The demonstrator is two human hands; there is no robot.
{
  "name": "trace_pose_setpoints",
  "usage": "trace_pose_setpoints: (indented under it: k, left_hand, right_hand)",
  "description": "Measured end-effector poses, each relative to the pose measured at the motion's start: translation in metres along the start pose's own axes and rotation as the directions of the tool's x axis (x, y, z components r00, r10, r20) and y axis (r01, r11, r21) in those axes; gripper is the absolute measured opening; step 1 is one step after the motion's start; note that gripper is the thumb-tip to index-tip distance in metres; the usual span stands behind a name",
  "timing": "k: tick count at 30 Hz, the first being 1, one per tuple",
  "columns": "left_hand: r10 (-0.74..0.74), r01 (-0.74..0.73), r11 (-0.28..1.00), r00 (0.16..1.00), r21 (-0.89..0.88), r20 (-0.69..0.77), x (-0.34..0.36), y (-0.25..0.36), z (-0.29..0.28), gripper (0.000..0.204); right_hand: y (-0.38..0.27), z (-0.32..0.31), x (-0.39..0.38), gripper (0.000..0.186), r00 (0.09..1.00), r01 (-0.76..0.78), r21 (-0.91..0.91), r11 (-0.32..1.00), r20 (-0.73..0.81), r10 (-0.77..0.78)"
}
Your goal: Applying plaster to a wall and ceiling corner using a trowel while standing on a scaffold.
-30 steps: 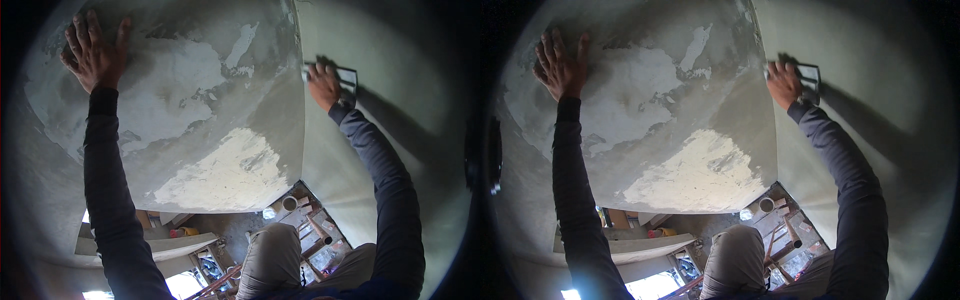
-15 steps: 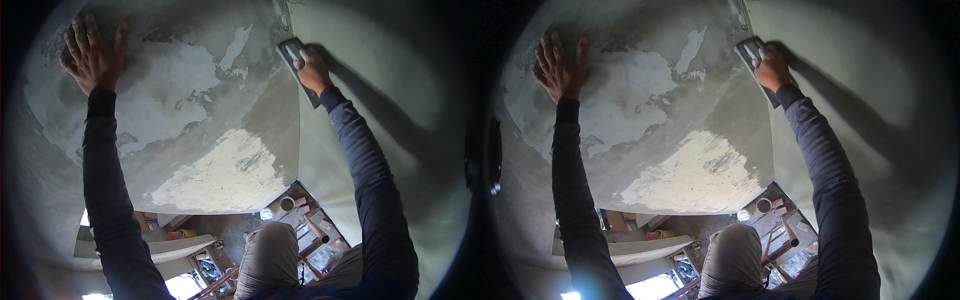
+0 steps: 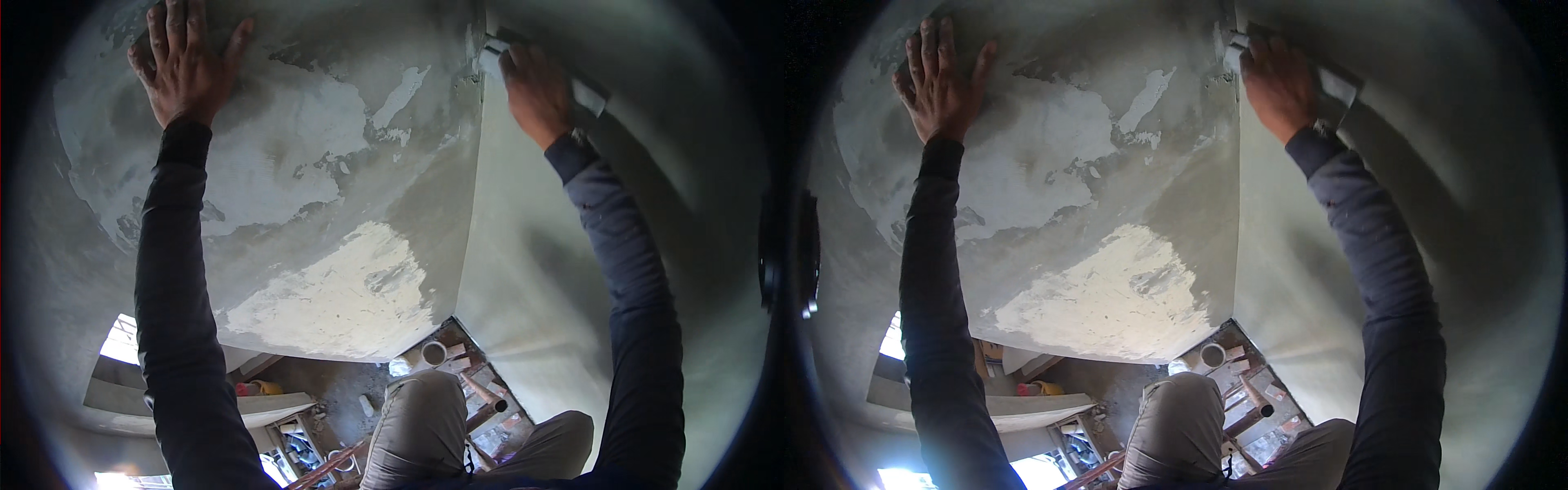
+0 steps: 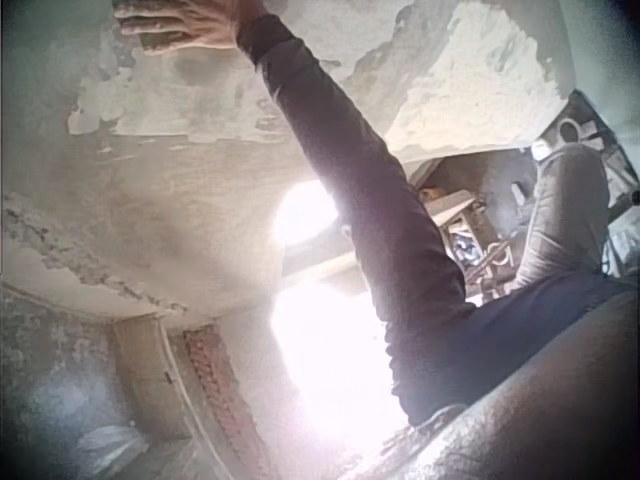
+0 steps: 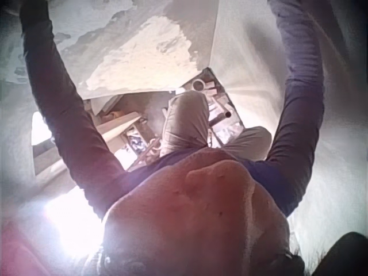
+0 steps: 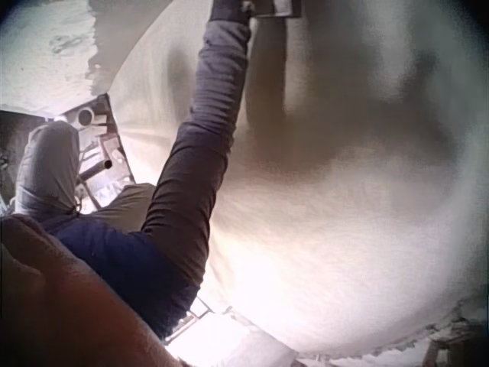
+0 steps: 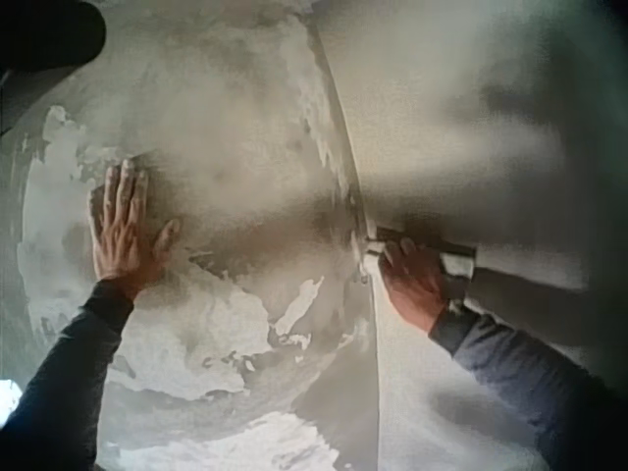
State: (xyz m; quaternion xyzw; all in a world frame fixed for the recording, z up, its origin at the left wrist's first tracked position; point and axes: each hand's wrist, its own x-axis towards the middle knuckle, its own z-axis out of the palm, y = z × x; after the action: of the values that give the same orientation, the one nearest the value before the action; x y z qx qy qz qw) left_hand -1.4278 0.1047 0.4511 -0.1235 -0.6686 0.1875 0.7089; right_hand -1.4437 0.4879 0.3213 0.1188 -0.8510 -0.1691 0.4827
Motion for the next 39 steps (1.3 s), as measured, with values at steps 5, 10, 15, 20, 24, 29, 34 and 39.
trace_pose_setpoints:
  k: [5, 10, 15, 20, 24, 29, 34, 39]
  left_hand:
    - [-0.1, 0.058, 0.98, 0.97, 0.19, 0.222, 0.006, 0.02, -0.021, 0.078]
    - [-0.106, 0.055, 0.975, 0.968, 0.215, 0.23, 0.003, 0.014, -0.025, 0.081]
    - [0.005, -0.007, 0.998, 0.999, -0.067, -0.037, 0.001, 0.002, -0.001, 0.076]
    - [-0.062, 0.064, 0.998, 0.996, -0.028, 0.066, -0.002, -0.001, 0.002, 0.076]
    - [-0.065, 0.067, 0.997, 0.996, -0.031, 0.063, 0.001, -0.001, -0.002, 0.076]
    - [-0.044, 0.046, 0.998, 0.996, -0.029, 0.08, -0.002, -0.011, -0.009, 0.075]
    - [-0.161, -0.13, 0.794, 0.897, 0.594, 0.412, 0.031, 0.048, -0.037, 0.074]
    - [0.336, -0.293, 0.85, 0.942, 0.437, -0.022, -0.026, -0.022, 0.033, 0.064]
  right_hand:
    - [0.031, -0.007, -0.009, 0.015, 0.999, 0.049, -0.152, 0.987, 0.016, -0.047]
    - [0.035, -0.041, -0.047, 0.008, 0.997, 0.071, -0.094, 0.993, 0.022, -0.069]
    - [0.054, -0.035, -0.013, 0.017, 0.992, 0.033, -0.165, 0.986, -0.112, -0.052]
    - [0.023, -0.007, -0.111, 0.03, 0.982, 0.067, -0.142, 0.988, 0.183, -0.041]
    - [0.032, -0.081, -0.21, 0.033, 0.975, -0.068, 0.29, 0.954, 0.222, 0.002]
    - [0.083, -0.255, -0.277, 0.037, 0.604, -0.793, 0.494, 0.355, 0.711, 0.359]
    - [0.142, -0.427, -0.497, 0.04, 0.031, -0.512, 0.546, -0.664, 0.784, 0.62]
    - [0.087, -0.577, -0.707, 0.041, -0.223, -0.779, 0.47, -0.416, 0.412, 0.883]
